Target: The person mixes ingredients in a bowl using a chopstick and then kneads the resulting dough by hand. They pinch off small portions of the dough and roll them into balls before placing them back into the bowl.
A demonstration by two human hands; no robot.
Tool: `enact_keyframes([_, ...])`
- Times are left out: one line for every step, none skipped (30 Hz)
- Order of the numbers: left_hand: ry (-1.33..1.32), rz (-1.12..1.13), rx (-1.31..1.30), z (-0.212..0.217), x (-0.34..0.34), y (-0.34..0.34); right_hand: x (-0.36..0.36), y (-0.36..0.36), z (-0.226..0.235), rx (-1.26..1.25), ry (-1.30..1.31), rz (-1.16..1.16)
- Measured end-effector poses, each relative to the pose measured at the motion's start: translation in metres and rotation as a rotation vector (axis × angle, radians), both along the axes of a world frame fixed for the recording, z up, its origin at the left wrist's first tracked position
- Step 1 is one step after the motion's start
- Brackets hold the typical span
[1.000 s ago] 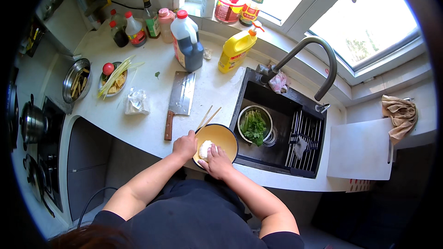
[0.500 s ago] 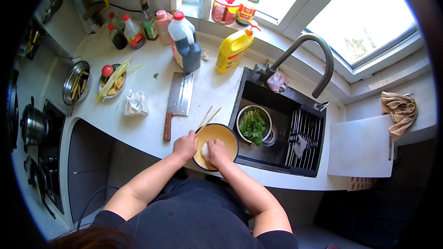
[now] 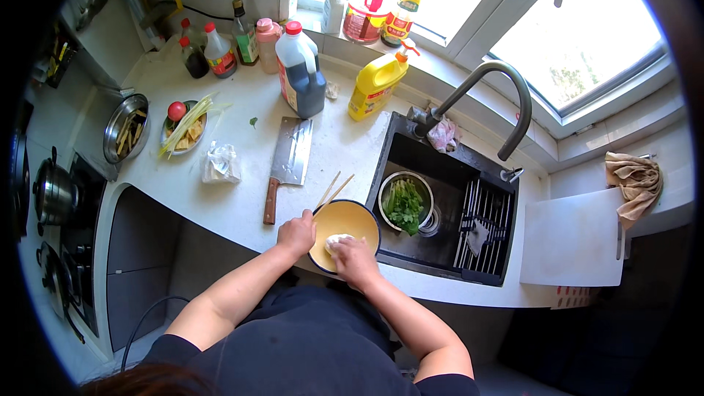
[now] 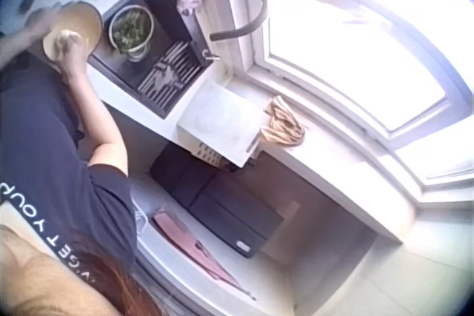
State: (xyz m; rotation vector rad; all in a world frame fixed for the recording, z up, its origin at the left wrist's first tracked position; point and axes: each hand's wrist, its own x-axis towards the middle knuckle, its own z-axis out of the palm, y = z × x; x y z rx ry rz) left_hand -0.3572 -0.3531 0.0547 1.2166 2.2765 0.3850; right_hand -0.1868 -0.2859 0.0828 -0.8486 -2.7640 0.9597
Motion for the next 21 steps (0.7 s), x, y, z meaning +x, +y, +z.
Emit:
enact_keyframes([0.004, 0.003, -0.004, 0.001, -0.001, 0.0, 0.001, 0.004, 0.006, -0.079, -0.046, -0.02])
enact_keyframes([0.008, 0.006, -0.008, 0.001, -0.002, -0.001, -0.002, 0.006, 0.012, -0.016, 0.054, -0.141])
enact_keyframes([0.012, -0.007, -0.029, 0.003, -0.001, -0.002, -0.003, 0.009, 0.013, 0.01, -0.016, -0.186])
enact_keyframes([0.018, -0.025, -0.044, 0.007, -0.001, -0.001, -0.006, 0.011, 0.012, 0.095, 0.036, -0.186])
enact_keyframes([0.025, -0.043, -0.059, 0.009, -0.001, 0.0, -0.009, 0.011, 0.009, 0.181, 0.088, -0.184])
enact_keyframes([0.019, -0.045, -0.054, 0.008, 0.0, 0.0, -0.01, 0.01, -0.001, 0.142, 0.068, -0.151])
enact_keyframes([0.015, -0.045, -0.051, 0.007, -0.001, 0.0, -0.013, 0.008, -0.01, 0.102, 0.05, -0.115])
enact_keyframes([0.011, -0.045, -0.047, 0.006, -0.002, 0.0, -0.014, 0.006, -0.017, 0.062, 0.031, -0.08])
enact_keyframes([0.014, -0.05, -0.058, 0.007, -0.003, 0.0, -0.012, 0.005, -0.021, 0.019, -0.017, -0.084])
enact_keyframes([0.014, -0.05, -0.069, 0.008, -0.002, 0.0, -0.012, 0.004, -0.019, -0.025, -0.066, -0.084])
enact_keyframes([0.015, -0.051, -0.079, 0.009, -0.002, 0.001, -0.013, 0.004, -0.018, -0.068, -0.116, -0.084])
enact_keyframes([0.014, -0.05, -0.084, 0.01, -0.003, 0.001, -0.015, 0.008, -0.02, -0.168, -0.14, -0.163])
enact_keyframes([0.013, -0.048, -0.09, 0.011, -0.002, 0.001, -0.016, 0.007, -0.022, -0.082, -0.072, -0.241])
enact_keyframes([0.011, -0.047, -0.095, 0.012, -0.002, 0.001, -0.017, 0.005, -0.024, 0.003, -0.003, -0.318])
enact_keyframes([0.012, -0.044, -0.091, 0.012, -0.002, 0.001, -0.018, 0.004, -0.025, 0.089, 0.067, -0.396])
enact_keyframes([0.012, -0.042, -0.088, 0.011, -0.002, 0.0, -0.02, 0.003, -0.012, 0.068, -0.006, -0.334])
enact_keyframes([0.012, -0.041, -0.085, 0.01, -0.002, 0.0, -0.018, 0.0, -0.013, 0.144, -0.023, -0.244])
enact_keyframes([0.013, -0.027, -0.06, 0.006, -0.002, -0.001, -0.013, -0.007, -0.015, 0.219, -0.04, -0.155])
enact_keyframes([0.012, -0.014, -0.032, 0.002, -0.002, -0.002, -0.009, -0.012, -0.014, 0.296, -0.057, -0.065])
enact_keyframes([0.012, -0.001, -0.005, -0.001, -0.001, -0.002, -0.007, -0.017, -0.009, 0.25, -0.239, -0.004])
enact_keyframes([0.012, -0.003, 0.0, -0.004, 0.0, -0.002, -0.005, -0.021, -0.01, 0.285, -0.288, 0.024])
